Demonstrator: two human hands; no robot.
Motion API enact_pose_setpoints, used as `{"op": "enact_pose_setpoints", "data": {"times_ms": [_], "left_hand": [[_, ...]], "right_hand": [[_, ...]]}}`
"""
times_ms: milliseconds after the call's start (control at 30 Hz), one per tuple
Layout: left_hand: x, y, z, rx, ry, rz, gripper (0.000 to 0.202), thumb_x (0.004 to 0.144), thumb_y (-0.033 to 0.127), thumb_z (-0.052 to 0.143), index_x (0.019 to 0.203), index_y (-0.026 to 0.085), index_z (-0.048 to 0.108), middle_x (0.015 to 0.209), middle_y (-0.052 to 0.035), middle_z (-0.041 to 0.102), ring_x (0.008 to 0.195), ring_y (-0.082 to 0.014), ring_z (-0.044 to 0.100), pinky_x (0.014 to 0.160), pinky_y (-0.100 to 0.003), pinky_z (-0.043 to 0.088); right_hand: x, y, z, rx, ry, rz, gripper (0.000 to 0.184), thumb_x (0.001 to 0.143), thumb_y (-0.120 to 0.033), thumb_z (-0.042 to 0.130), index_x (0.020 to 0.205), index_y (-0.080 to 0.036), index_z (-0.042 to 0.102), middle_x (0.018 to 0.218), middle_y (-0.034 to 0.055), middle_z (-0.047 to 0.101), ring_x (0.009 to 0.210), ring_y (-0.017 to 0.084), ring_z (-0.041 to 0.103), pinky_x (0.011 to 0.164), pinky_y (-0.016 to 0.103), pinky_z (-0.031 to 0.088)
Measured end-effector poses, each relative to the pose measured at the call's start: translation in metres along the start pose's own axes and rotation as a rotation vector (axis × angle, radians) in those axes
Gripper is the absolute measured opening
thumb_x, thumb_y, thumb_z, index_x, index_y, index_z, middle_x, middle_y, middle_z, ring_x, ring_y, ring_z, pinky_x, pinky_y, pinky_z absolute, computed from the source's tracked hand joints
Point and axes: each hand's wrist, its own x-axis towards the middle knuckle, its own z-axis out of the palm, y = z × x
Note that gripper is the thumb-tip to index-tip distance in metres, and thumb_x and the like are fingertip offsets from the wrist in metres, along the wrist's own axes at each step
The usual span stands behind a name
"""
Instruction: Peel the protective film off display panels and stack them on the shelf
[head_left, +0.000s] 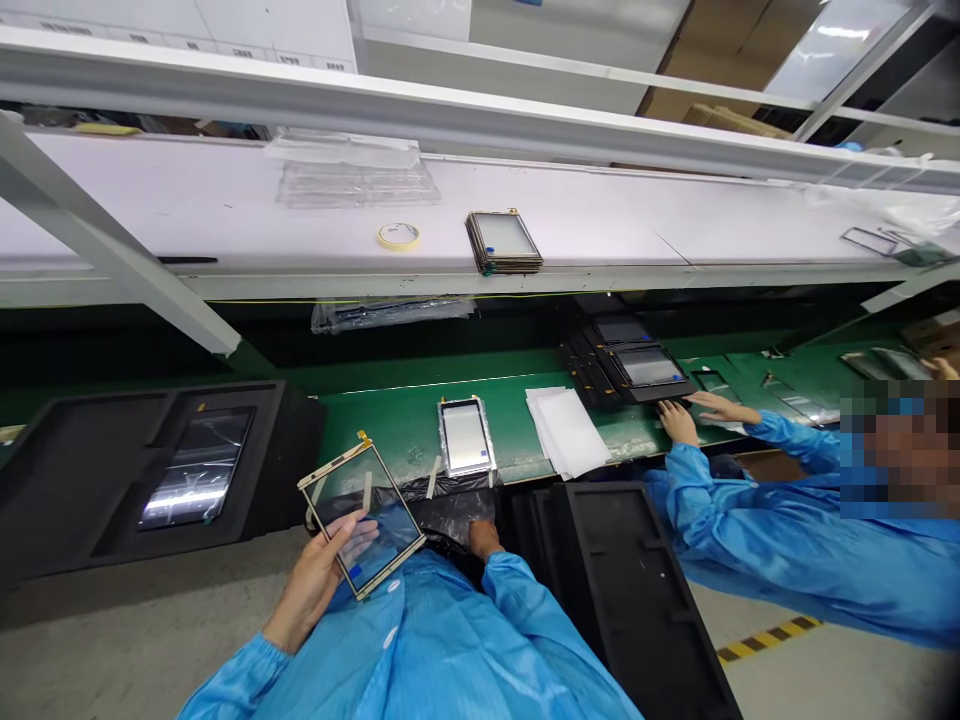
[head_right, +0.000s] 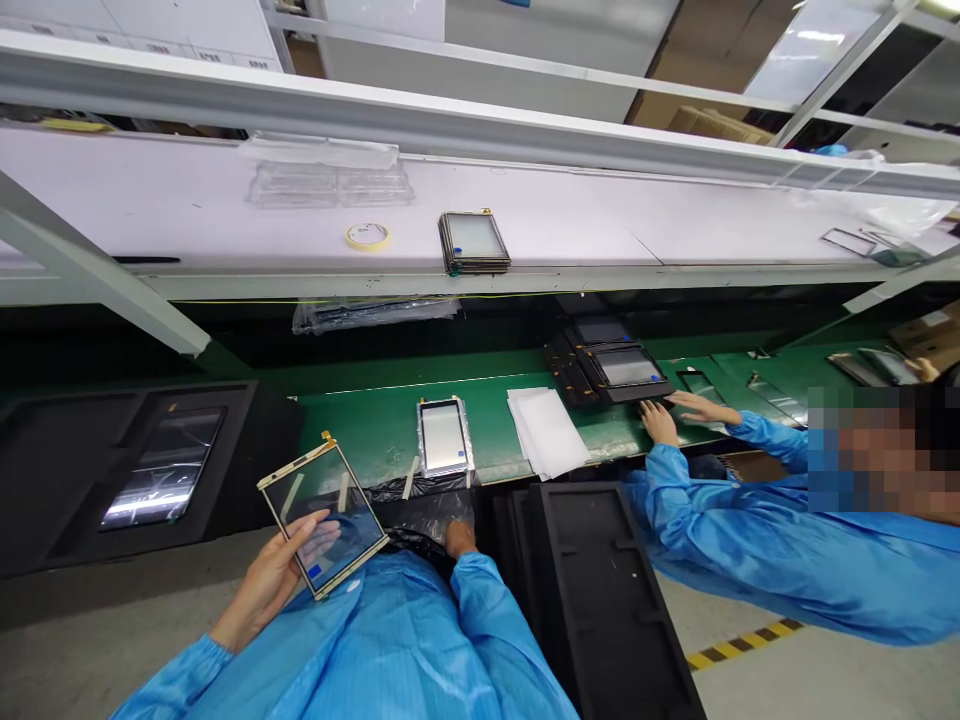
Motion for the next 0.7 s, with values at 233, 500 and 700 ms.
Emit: {"op": "enact_pose_setpoints", "data": {"times_ms": [233,500,700], "left_hand": [[0.002,-0.001,-0.001,0.003,-0.010,-0.001,0.046,0.068,0.030,0.089,0.106,0.009,0.073,0.092,-0.0150,0.081,0.088,-0.0231,0.076,0.083,-0.028,0.061],[0.008,-0.004,-0.004,0.009,-0.032,0.007,0.042,0.071,0.028,0.086,0.107,0.010,0.073,0.094,-0.0146,0.081,0.089,-0.0230,0.076,0.084,-0.029,0.060],[0.007,-0.003,-0.006,0.032,-0.042,0.008,0.045,0.069,0.034,0.088,0.105,0.011,0.075,0.094,-0.0135,0.081,0.092,-0.0244,0.076,0.086,-0.030,0.059]], "right_hand": [[0.004,-0.017,0.002,0.024,-0.189,-0.186,0.020,0.082,-0.022,0.063,0.097,-0.019,0.078,0.107,0.0066,0.074,0.109,0.028,0.065,0.090,0.031,0.050],[0.004,-0.022,-0.002,-0.193,-0.057,-0.314,0.054,0.086,-0.013,0.054,0.140,-0.021,0.058,0.156,0.0099,0.042,0.148,0.028,0.028,0.122,0.041,0.018],[0.012,-0.014,-0.007,-0.282,0.012,-0.168,0.057,0.089,-0.002,0.036,0.141,-0.013,0.056,0.151,0.0169,0.047,0.141,0.029,0.039,0.115,0.040,0.034]]}}
